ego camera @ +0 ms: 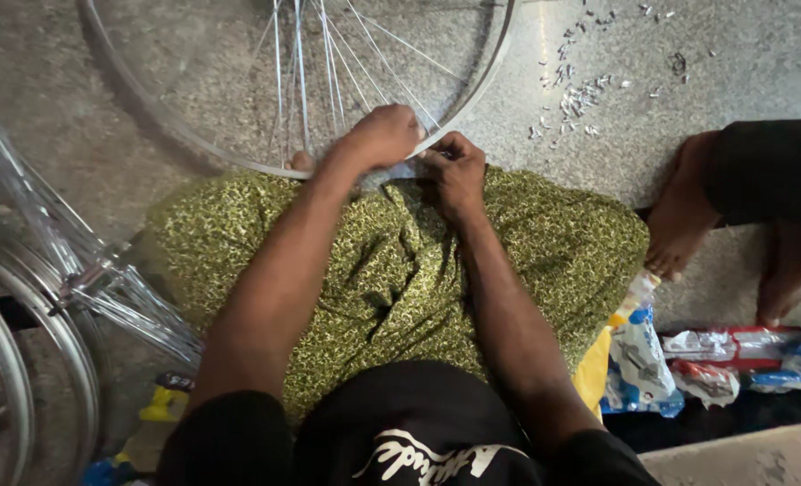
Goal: The person builds a bicycle wheel by inserting metal spokes into a hub and rim by hand while sitting on the floor.
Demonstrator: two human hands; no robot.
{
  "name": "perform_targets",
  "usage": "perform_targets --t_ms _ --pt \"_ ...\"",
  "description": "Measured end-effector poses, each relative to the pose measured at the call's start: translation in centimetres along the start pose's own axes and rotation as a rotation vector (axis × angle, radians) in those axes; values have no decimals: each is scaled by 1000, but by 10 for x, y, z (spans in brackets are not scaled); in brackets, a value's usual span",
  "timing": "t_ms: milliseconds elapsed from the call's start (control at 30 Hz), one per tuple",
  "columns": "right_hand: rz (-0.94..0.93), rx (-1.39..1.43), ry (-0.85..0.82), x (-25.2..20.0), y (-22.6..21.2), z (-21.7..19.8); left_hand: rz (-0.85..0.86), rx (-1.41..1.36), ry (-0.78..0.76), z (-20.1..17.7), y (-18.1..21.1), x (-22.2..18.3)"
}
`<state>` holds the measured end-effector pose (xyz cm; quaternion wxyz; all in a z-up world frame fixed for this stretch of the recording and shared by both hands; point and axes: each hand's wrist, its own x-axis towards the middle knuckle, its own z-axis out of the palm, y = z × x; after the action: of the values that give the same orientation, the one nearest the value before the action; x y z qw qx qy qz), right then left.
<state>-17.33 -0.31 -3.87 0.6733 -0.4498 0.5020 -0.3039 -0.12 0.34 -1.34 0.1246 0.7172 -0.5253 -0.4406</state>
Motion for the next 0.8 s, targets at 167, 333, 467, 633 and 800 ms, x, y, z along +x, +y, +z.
perform_targets --t_ms 167,333,467,633,800 --pt "33 23 18 -4 -4 6 -13 206 33 -7 0 -2" --pt "54 40 18 -5 -6 1 30 -59 -58 -2 1 -1" --pt "30 57 -4 -3 -10 7 -7 151 59 -9 -1 -3" --pt "162 -2 42 -12 -15 4 -172 -321 -19 -15 -9 2" --pt "124 55 132 2 -27 -3 -72 -212 -128 -14 -9 -5"
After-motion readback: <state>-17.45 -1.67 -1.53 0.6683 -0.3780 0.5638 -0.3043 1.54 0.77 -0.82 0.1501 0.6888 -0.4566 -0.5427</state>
